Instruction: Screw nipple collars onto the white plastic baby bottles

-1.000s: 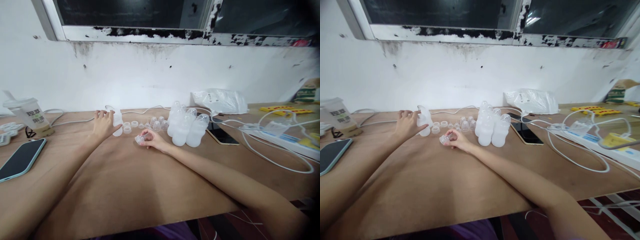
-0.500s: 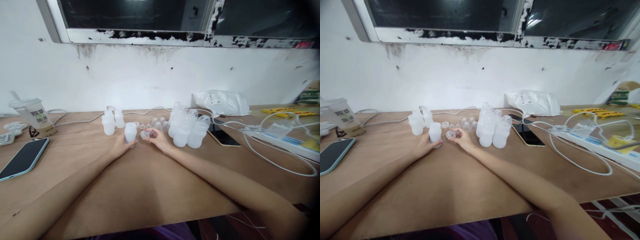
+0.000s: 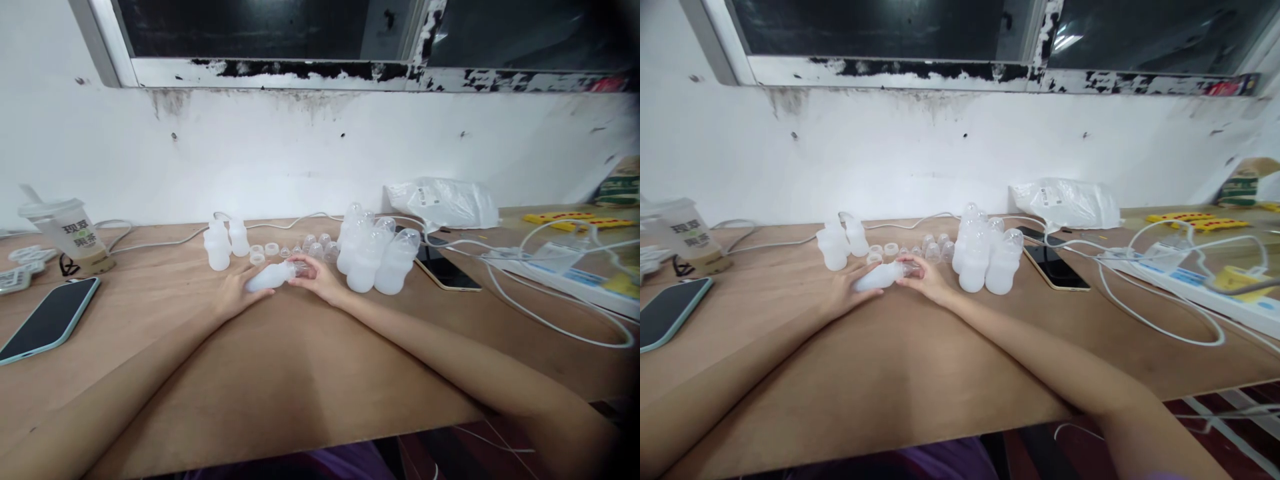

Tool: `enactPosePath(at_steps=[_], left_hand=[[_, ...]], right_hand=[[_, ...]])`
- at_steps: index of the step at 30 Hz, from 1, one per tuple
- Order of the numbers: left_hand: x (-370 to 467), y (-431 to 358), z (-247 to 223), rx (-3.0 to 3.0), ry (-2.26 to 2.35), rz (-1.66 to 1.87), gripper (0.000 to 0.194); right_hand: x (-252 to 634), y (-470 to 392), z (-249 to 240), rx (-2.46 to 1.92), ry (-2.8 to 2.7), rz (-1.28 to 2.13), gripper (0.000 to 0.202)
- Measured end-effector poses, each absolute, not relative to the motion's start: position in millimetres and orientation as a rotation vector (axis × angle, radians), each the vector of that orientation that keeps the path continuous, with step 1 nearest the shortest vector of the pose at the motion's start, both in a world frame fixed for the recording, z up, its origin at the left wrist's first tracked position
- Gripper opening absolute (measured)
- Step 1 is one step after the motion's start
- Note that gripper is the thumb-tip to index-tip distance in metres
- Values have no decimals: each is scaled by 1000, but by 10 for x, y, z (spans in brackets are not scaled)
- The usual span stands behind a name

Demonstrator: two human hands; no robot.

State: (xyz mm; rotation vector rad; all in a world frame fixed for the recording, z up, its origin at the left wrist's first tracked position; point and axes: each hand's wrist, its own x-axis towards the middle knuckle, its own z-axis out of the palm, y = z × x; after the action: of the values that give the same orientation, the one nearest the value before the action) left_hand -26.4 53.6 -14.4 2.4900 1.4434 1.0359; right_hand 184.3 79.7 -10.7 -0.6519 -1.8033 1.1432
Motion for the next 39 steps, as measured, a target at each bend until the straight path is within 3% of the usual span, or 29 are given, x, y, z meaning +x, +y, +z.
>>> enactPosePath(at_steps=[5, 9, 11, 15, 26, 32, 36, 39], left_hand=[[-277, 491, -51, 2397, 1443, 933, 55], [-304, 511, 55, 2292, 1450, 753, 52], [-306, 503, 51, 2333, 1430, 793, 52], [-240, 417, -36, 2620, 1369, 830, 50], [-225, 407, -76, 2581, 1546, 996, 50], [-252, 478, -74, 2413, 1429, 1006, 54], [-308, 555, 21, 2209, 1371, 758, 56], [-339, 577, 64, 2210, 1409, 672, 58]], right_hand=[[1887, 788, -127, -561, -2005, 958, 28], [1879, 793, -128, -548, -2006, 947, 31], [1875, 801, -124, -582, -1988, 953, 33], [1887, 797, -96, -735, -1988, 893, 18], [1867, 795, -101, -706, -1952, 1131, 33], [1880, 797, -121, -579, -2056, 840, 29], [1884, 757, -82, -526, -2123, 722, 24], [1875, 752, -81, -586, -2100, 759, 32]])
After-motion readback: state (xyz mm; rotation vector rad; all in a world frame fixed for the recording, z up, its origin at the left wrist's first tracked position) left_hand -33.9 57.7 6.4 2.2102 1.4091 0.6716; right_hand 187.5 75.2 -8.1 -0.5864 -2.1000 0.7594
